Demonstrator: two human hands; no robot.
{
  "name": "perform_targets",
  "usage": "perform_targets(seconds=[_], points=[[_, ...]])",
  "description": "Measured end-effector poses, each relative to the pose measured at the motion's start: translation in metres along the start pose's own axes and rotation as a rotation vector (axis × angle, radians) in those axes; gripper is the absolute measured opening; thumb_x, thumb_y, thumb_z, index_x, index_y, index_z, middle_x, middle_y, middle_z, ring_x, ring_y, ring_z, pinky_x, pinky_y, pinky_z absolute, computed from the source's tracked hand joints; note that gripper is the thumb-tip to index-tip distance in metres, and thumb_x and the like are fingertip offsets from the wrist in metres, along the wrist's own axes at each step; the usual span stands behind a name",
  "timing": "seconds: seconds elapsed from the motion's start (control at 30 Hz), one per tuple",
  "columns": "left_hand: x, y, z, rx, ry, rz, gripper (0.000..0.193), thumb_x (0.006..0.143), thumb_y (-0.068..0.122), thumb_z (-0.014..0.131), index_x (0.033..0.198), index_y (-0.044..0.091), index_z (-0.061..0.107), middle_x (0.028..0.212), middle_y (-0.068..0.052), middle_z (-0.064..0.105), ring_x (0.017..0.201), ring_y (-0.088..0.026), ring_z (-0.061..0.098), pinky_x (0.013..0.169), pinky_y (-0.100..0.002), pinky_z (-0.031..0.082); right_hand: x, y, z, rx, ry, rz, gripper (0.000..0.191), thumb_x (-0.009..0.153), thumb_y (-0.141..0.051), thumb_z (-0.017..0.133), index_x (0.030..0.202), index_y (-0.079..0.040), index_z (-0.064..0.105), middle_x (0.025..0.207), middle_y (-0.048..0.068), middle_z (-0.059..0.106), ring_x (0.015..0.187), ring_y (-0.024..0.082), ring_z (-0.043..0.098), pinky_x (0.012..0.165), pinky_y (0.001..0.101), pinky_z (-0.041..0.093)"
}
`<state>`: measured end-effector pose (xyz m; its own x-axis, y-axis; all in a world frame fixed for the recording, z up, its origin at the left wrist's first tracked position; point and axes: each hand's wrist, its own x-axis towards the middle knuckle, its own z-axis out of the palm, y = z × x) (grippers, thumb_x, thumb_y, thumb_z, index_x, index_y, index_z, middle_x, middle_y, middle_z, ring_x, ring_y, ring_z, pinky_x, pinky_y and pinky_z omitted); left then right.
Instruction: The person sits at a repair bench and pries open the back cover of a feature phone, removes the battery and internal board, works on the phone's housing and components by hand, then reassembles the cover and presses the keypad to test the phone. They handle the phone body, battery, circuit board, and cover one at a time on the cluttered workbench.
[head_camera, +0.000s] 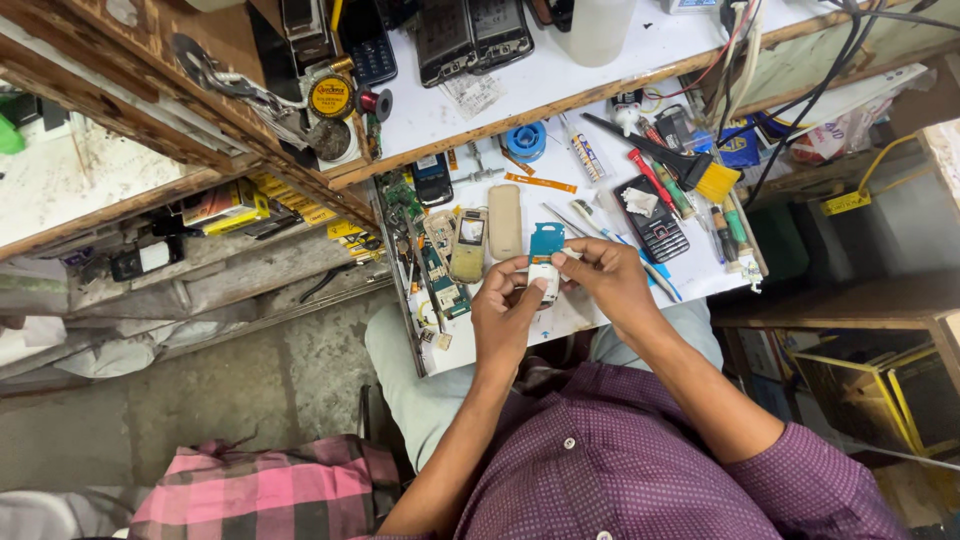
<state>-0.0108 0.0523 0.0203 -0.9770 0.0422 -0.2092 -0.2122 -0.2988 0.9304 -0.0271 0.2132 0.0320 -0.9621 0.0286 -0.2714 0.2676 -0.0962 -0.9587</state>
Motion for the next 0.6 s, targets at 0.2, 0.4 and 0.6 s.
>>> perform_targets(seconds=[0.2, 0.4, 0.6], points=[[-0.008, -0.009, 0.000, 0.000, 0.020, -0.049, 0.028, 0.091, -0.002, 0.071, 0.118, -0.004, 0.062, 0.088, -0.003, 0.070, 0.072, -0.003, 0.058, 0.063, -0.018, 0.045, -0.004, 0.007, -0.006, -0.020, -0.021, 0.042, 0.024, 0.097, -0.014, 0.069, 0.110, 0.005, 0.075, 0.082, 0.004, 0.072, 0.070, 0.009, 0.062, 0.067, 0.0245, 0.053], [-0.011, -0.012, -0.003, 0.012, 0.006, -0.060, 0.027, 0.091, -0.002, 0.070, 0.116, -0.004, 0.060, 0.085, -0.002, 0.069, 0.070, -0.003, 0.057, 0.061, -0.018, 0.044, -0.007, 0.010, -0.008, -0.051, -0.017, 0.085, 0.024, 0.098, -0.015, 0.067, 0.110, 0.004, 0.075, 0.083, 0.004, 0.073, 0.072, 0.010, 0.063, 0.069, 0.0247, 0.052], [-0.014, -0.009, -0.005, -0.015, 0.049, -0.073, 0.026, 0.092, -0.001, 0.070, 0.116, -0.003, 0.059, 0.092, -0.003, 0.071, 0.076, -0.004, 0.062, 0.068, -0.019, 0.050, -0.014, 0.006, -0.004, -0.036, 0.032, 0.004, 0.024, 0.101, -0.015, 0.065, 0.116, 0.002, 0.073, 0.087, 0.002, 0.073, 0.077, 0.007, 0.062, 0.071, 0.0227, 0.051]])
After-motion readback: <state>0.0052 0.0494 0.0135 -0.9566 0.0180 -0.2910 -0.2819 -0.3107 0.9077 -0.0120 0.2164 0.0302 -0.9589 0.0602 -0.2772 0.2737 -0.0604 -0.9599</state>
